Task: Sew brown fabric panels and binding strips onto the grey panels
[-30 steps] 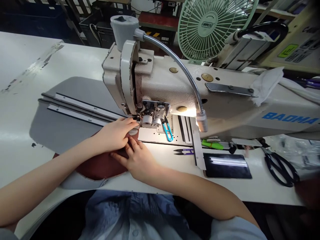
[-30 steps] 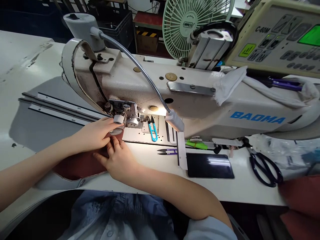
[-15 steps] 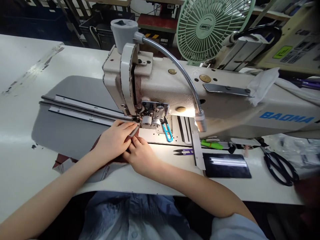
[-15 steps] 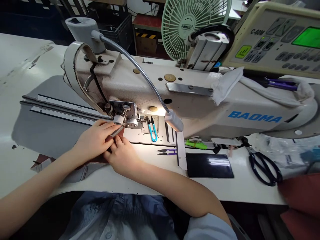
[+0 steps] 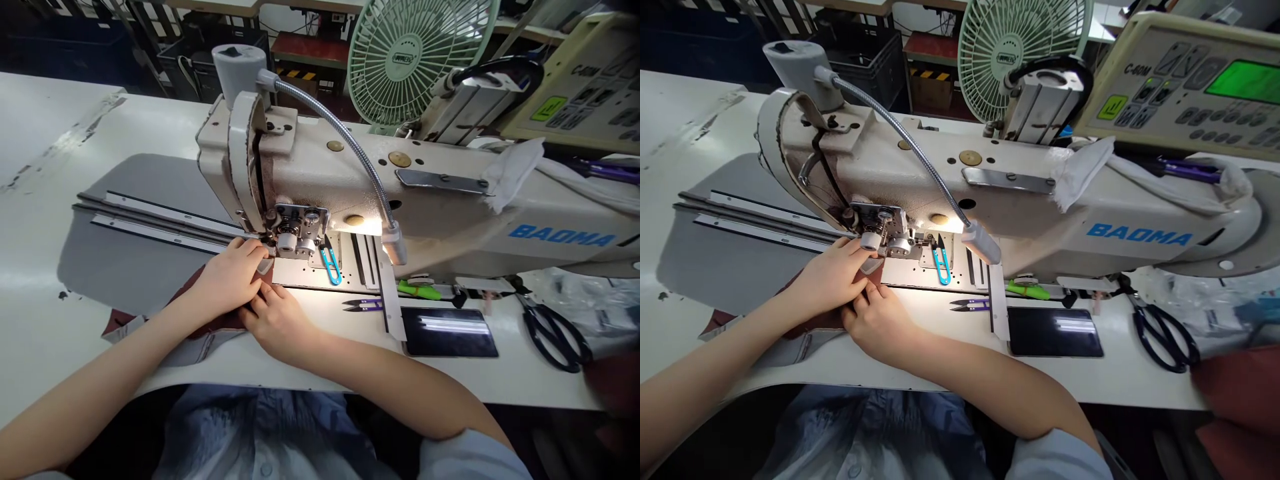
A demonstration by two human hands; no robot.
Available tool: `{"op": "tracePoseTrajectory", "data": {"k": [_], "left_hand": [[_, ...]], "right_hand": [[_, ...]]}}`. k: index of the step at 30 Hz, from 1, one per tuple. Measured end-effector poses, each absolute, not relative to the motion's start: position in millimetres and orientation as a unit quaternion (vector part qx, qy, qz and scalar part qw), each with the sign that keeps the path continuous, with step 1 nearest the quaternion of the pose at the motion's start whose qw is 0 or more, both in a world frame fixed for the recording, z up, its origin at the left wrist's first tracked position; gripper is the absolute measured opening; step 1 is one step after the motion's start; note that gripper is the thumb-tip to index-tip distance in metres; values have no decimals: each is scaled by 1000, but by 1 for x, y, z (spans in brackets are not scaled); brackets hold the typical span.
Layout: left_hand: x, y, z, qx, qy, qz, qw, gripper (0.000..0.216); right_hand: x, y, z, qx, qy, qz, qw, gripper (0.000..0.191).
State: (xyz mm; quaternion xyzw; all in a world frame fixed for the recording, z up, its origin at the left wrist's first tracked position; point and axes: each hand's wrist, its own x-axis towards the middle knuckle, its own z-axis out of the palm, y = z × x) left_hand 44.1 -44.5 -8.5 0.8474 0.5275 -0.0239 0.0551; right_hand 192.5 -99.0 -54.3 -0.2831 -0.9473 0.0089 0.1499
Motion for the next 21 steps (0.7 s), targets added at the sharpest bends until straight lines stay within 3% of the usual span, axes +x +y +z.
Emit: {"op": "tracePoseTrajectory", "data": {"k": [9, 21], "left_hand": [[40, -51, -12, 869, 491, -24, 51, 41], [40, -9, -12, 867, 490, -10, 87, 27]], "right_hand": [[191, -99, -59, -282, -947, -1, 150, 27], [189, -82, -58, -321, -936, 25, 138, 34]]}}
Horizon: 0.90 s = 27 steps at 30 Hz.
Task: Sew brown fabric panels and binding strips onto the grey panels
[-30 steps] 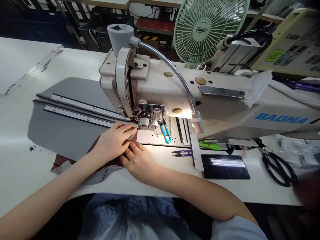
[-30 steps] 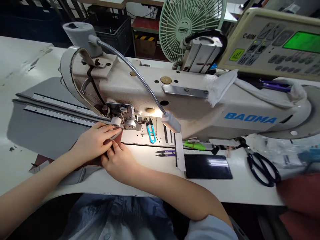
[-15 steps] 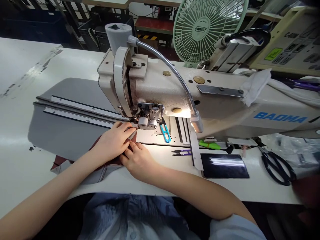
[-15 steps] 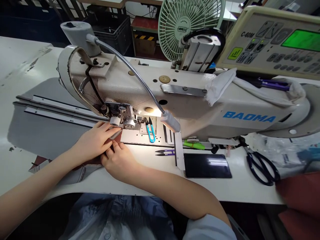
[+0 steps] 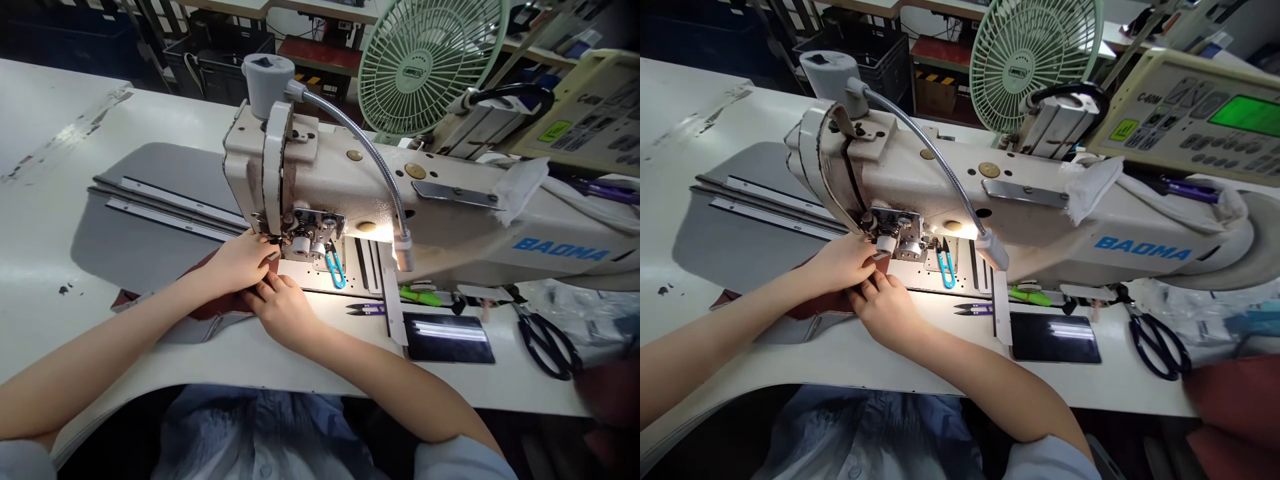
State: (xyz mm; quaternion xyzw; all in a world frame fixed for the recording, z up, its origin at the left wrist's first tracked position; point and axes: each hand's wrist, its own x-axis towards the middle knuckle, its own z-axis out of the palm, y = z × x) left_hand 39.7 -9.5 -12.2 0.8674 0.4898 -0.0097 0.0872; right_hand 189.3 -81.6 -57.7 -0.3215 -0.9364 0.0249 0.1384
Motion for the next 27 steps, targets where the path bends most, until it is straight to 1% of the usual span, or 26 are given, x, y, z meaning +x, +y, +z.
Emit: {"op": "tracePoseTrajectory", "data": {"k": [2, 6, 10, 13, 19, 22, 25, 27], "left_hand": [[40, -8, -11, 867, 490, -1, 88, 26], [36, -19, -7, 872, 479, 19, 100, 19], [33, -29, -7, 858, 495, 36, 133, 28], [35, -26, -8, 861, 488, 34, 141, 30], [44, -9, -8, 861, 499, -4, 100, 28], [45, -6, -2, 860, 500, -29, 102, 29], [34, -13, 13, 886, 452, -44, 95, 22], [22, -22, 26, 905, 419, -27, 70, 24]], "right_hand": [[190, -78, -58, -330, -935, 36, 129, 34], [193, -78, -56, -324, -940, 55, 97, 29], [194, -79, -52, -320, -942, 59, 82, 27], [194, -75, -49, -323, -941, 60, 78, 28], [196, -61, -54, -334, -935, 81, 85, 29], [198, -57, -57, -344, -929, 96, 100, 33], [196, -55, -48, -359, -918, 124, 111, 33], [190, -55, -33, -374, -906, 159, 116, 35]]}}
